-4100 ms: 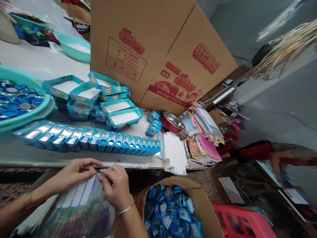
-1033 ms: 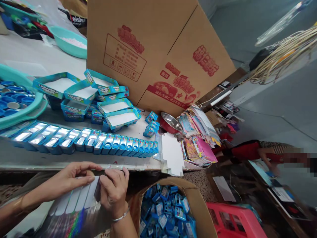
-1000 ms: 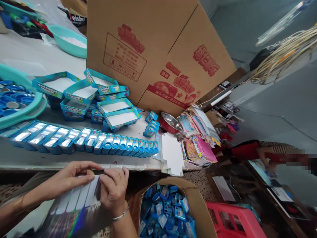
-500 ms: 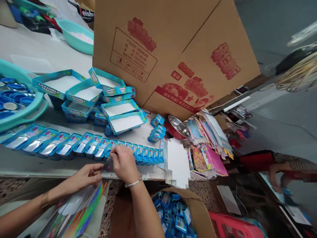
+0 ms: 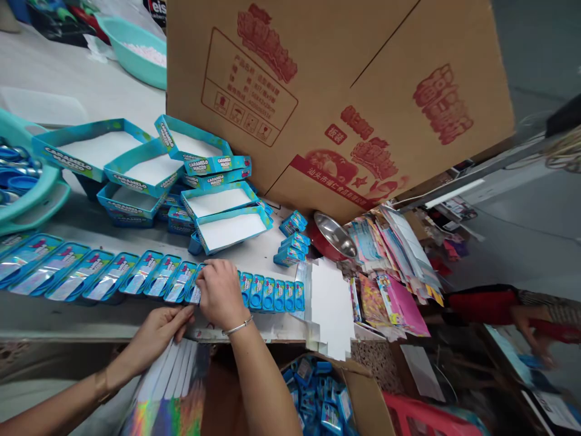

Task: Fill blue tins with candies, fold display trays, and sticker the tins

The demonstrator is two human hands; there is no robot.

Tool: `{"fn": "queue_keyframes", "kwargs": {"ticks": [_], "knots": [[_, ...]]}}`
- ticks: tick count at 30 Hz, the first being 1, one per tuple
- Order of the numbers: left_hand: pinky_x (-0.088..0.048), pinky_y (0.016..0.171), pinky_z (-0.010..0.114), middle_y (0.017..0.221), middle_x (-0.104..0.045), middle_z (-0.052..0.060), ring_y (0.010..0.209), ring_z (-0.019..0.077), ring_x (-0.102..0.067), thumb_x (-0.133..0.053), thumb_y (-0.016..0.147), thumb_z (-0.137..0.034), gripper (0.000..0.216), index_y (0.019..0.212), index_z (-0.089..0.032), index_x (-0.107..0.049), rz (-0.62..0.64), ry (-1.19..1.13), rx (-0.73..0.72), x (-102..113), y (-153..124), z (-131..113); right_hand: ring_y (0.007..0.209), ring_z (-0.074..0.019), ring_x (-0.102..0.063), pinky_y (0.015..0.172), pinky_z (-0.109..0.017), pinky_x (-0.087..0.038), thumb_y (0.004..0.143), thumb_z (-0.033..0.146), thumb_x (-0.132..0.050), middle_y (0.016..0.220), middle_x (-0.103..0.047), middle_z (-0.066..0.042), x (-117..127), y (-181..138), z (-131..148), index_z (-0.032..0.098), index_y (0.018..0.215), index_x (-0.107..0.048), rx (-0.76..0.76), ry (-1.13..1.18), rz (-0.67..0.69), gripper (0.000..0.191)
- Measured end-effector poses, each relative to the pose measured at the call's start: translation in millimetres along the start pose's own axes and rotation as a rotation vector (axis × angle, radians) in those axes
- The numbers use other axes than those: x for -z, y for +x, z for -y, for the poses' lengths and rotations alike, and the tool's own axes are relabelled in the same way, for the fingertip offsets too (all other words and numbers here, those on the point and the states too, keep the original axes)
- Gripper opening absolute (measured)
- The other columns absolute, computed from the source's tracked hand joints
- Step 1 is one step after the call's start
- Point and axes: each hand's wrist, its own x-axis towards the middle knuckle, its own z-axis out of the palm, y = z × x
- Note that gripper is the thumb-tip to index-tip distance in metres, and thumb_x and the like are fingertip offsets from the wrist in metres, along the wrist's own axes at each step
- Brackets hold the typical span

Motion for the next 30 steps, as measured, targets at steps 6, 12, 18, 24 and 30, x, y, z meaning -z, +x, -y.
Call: {"fn": "queue_keyframes", "kwargs": {"ticks": [6, 12, 18, 24, 30], "knots": [[-0.041, 0.067, 0.028, 0.062, -0.069, 0.008, 0.066, 0.0216, -0.062, -0.046, 0.086, -0.062, 0.059, 0.048, -0.018, -0.059, -0.073, 0.100, -0.018, -2.7, 9.0, 18.8, 0.098, -0.0190, -0.054, 0.089, -0.033, -0.041, 0.084, 0.016, -0.061, 0.103, -0.062, -0.002, -8.9, 7.9, -9.3, 0.023, 0.105, -0.058, -0.085, 0.188, -0.086, 0.022], [-0.037, 0.060, 0.027, 0.057, -0.061, 0.003, 0.059, 0.0185, -0.054, -0.051, 0.082, -0.061, 0.051, 0.058, -0.017, -0.059, 0.068, 0.186, -0.085, 10.2, 3.5, 10.1, 0.105, -0.0197, -0.056, 0.098, -0.036, -0.040, 0.089, 0.014, -0.051, 0.107, -0.065, -0.005, -8.5, 4.8, 0.0, 0.021, 0.112, -0.060, -0.079, 0.169, -0.238, 0.026], [-0.043, 0.065, 0.026, 0.069, -0.069, 0.002, 0.069, 0.0202, -0.063, -0.067, 0.076, -0.048, 0.039, 0.096, -0.015, -0.068, 0.363, 0.101, 0.010, 37.0, -39.5, -12.7, 0.100, -0.0174, -0.061, 0.089, -0.030, -0.048, 0.095, 0.025, -0.050, 0.106, -0.066, -0.007, 7.3, -88.2, 35.8, 0.021, 0.110, -0.062, -0.176, 0.418, -0.311, 0.020], [-0.045, 0.067, 0.025, 0.070, -0.072, 0.001, 0.068, 0.0166, -0.062, -0.069, 0.075, -0.036, 0.028, 0.096, -0.018, -0.069, 0.488, -0.019, 0.033, 35.3, -65.6, -30.0, 0.123, -0.0201, -0.053, 0.107, -0.037, -0.039, 0.087, 0.019, -0.065, 0.129, -0.062, -0.005, -25.3, -162.6, 53.8, 0.028, 0.130, -0.057, -0.144, 0.442, -0.088, 0.045], [-0.040, 0.054, 0.021, 0.083, -0.068, 0.001, 0.059, 0.0120, -0.054, -0.072, 0.073, -0.043, 0.034, 0.098, -0.020, -0.068, 0.487, 0.081, -0.022, 32.4, -69.2, -38.6, 0.108, -0.0181, -0.061, 0.094, -0.031, -0.047, 0.088, 0.018, -0.062, 0.114, -0.069, -0.002, -38.9, -165.1, 48.5, 0.027, 0.125, -0.061, -0.191, 0.550, -0.066, 0.038]]}}
